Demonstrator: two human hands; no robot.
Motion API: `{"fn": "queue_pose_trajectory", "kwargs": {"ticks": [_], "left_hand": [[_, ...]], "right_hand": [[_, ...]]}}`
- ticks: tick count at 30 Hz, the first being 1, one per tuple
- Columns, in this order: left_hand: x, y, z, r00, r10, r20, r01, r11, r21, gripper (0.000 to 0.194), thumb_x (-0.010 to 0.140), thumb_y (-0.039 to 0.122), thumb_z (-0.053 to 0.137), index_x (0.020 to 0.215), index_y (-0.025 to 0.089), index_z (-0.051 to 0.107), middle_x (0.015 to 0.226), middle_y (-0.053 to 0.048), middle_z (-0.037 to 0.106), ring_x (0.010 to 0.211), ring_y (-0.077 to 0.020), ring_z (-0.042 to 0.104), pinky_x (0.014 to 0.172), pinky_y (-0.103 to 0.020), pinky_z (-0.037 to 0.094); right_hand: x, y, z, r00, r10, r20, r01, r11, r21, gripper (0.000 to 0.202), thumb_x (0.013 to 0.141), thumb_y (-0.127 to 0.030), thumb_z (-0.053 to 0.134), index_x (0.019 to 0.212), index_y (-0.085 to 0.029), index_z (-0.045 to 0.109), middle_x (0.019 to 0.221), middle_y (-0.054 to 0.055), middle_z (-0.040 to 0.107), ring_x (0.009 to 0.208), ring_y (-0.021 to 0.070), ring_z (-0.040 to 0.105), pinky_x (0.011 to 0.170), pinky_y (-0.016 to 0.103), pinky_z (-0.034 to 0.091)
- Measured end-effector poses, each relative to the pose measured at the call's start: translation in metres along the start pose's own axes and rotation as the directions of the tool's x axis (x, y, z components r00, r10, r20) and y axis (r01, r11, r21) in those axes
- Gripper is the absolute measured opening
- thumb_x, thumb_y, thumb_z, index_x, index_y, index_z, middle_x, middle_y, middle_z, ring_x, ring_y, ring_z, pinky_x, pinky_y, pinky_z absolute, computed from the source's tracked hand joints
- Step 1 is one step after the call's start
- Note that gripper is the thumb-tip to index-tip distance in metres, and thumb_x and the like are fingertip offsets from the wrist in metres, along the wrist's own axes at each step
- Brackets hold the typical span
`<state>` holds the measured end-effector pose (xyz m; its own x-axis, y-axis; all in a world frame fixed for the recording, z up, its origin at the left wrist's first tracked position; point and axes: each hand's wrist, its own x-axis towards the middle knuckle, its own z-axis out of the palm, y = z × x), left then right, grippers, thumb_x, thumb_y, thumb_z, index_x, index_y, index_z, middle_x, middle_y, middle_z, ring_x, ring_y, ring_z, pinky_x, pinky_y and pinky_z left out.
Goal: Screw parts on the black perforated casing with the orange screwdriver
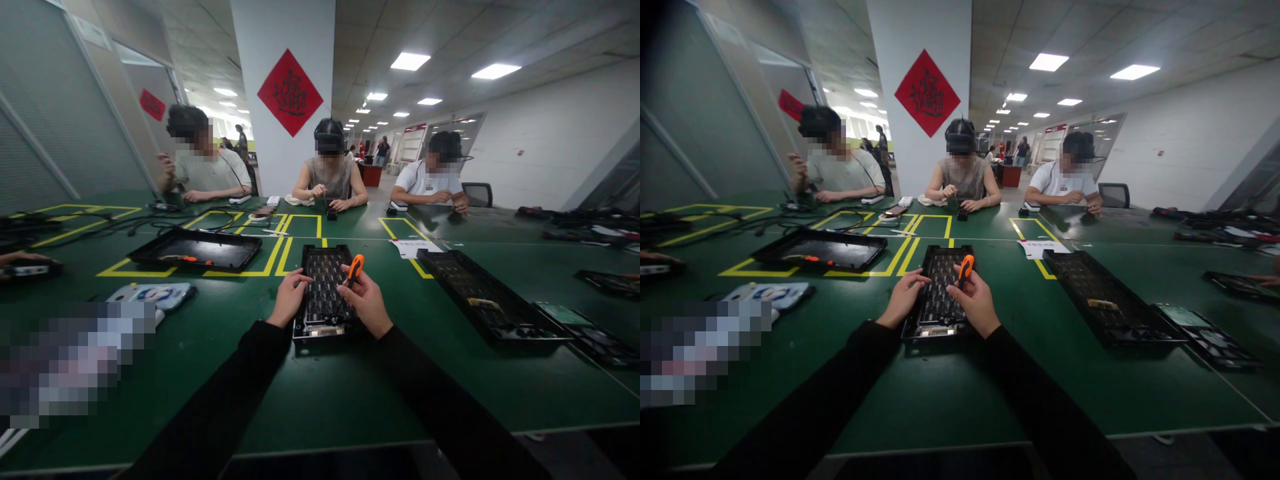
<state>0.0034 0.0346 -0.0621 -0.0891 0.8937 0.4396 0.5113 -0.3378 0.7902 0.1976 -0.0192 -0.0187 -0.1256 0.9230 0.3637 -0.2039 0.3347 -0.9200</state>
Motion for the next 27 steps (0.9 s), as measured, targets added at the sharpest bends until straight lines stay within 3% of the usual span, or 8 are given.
{"fn": "queue_pose_trajectory", "kwargs": {"ticks": [6,10,13,19,25,27], "left_hand": [[0.000,0.000,-0.001,1.000,-0.001,0.002,0.001,1.000,-0.009,0.023,0.076,0.020,0.047,0.080,0.018,0.069,0.120,-0.007,0.056,0.116,-0.0213,0.048,0.104,-0.038,0.030],[0.000,0.000,0.000,1.000,-0.003,-0.005,0.003,1.000,-0.023,0.022,0.076,0.020,0.047,0.078,0.018,0.069,0.119,-0.006,0.056,0.115,-0.0216,0.048,0.104,-0.039,0.031],[0.000,0.000,0.000,1.000,0.002,-0.008,-0.002,1.000,-0.023,0.022,0.076,0.020,0.047,0.079,0.018,0.069,0.120,-0.007,0.055,0.115,-0.0214,0.048,0.105,-0.039,0.030],[0.000,-0.001,0.001,1.000,0.004,-0.011,-0.005,1.000,-0.017,0.022,0.076,0.020,0.047,0.078,0.019,0.069,0.119,-0.006,0.056,0.115,-0.0210,0.048,0.105,-0.039,0.031],[0.001,-0.003,0.001,1.000,0.012,0.001,-0.012,1.000,0.003,0.023,0.076,0.021,0.047,0.079,0.018,0.069,0.119,-0.007,0.056,0.116,-0.0210,0.048,0.105,-0.039,0.030],[0.001,-0.003,0.000,1.000,0.016,-0.001,-0.016,1.000,0.006,0.023,0.077,0.022,0.046,0.079,0.018,0.069,0.119,-0.007,0.056,0.116,-0.0209,0.048,0.105,-0.038,0.030]], "right_hand": [[0.002,0.002,-0.001,0.996,-0.082,-0.022,0.082,0.997,-0.005,0.068,0.066,-0.023,0.072,0.127,-0.021,0.041,0.089,0.004,0.067,0.082,0.0164,0.061,0.075,0.030,0.047],[0.000,-0.001,0.000,0.998,-0.067,0.023,0.068,0.995,-0.079,0.042,0.074,-0.028,0.065,0.113,-0.017,0.055,0.093,0.007,0.068,0.081,0.0173,0.061,0.066,0.027,0.046],[-0.001,-0.005,0.001,0.998,-0.050,0.028,0.053,0.992,-0.115,0.034,0.079,-0.029,0.058,0.110,-0.016,0.057,0.094,0.008,0.067,0.079,0.0168,0.060,0.062,0.026,0.045],[-0.001,-0.008,0.004,0.999,-0.050,0.015,0.052,0.993,-0.102,0.033,0.080,-0.031,0.056,0.109,-0.016,0.056,0.090,0.006,0.066,0.090,0.0176,0.060,0.083,0.031,0.044],[0.001,0.000,0.000,0.998,-0.060,-0.024,0.054,0.980,-0.193,0.041,0.072,-0.034,0.065,0.109,-0.018,0.058,0.089,0.004,0.062,0.074,0.0141,0.057,0.069,0.027,0.047],[0.001,0.002,-0.001,0.997,-0.075,-0.022,0.070,0.982,-0.178,0.041,0.073,-0.032,0.065,0.111,-0.018,0.057,0.094,0.004,0.062,0.077,0.0141,0.058,0.072,0.027,0.047]]}}
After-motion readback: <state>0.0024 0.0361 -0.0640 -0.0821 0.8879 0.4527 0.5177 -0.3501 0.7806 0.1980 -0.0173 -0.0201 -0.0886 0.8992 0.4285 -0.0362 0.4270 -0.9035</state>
